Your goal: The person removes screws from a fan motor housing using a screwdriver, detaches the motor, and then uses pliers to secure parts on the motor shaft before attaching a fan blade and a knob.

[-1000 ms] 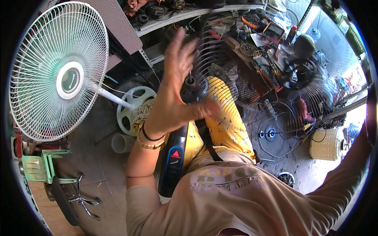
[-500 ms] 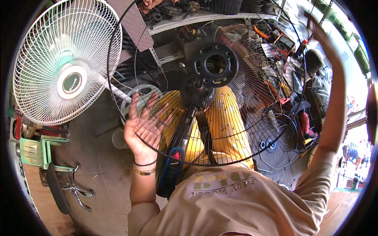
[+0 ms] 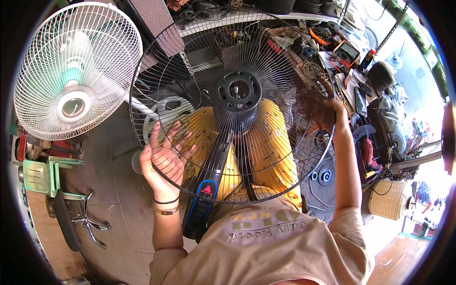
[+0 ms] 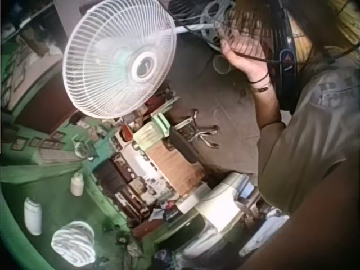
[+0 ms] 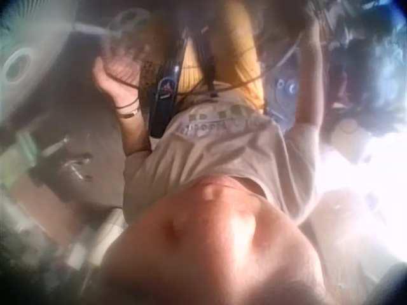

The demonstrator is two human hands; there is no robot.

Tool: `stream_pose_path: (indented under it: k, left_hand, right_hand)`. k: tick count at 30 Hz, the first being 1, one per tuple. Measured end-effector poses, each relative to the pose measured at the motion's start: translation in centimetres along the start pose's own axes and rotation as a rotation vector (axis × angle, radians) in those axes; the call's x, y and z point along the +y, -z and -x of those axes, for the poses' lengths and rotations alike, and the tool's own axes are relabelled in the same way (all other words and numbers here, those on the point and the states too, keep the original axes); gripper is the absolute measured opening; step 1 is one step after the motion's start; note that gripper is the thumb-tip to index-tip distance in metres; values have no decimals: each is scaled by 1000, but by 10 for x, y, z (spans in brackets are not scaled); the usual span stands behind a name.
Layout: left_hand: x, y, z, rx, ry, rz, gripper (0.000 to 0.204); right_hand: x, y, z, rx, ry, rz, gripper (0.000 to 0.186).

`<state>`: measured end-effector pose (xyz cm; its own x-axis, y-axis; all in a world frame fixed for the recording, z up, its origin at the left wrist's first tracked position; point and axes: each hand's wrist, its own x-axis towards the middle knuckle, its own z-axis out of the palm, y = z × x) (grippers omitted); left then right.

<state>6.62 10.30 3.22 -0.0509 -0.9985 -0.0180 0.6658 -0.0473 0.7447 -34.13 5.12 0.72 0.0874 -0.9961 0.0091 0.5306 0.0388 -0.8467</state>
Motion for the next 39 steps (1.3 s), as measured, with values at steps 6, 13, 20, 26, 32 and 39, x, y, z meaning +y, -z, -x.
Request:
stream_pose_path:
  k: [6,13,20,26,32,39]
  left_hand:
    - [-2,27,-19,-241,17,146,63]
    - [-49,29,-92,-269,149,-216,31]
    - [-67,17,-121,-124,232,239,13]
    - [-62,13,-120,-97,240,145,18]
    - [-64,13,-116,-86,183,35,20]
    - [-60,22,-139,-129,47,-223,20]
  right_hand:
    - [28,14,4,22,-69,-150,72]
    - [48,19,-4,-15,-88,-178,80]
    - [39,18,5,12,-69,-124,81]
    - [36,10,5,36,-81,-131,81]
    - [41,13,4,93,-76,-138,76]
    - [33,17,12,115,-47,-154,73]
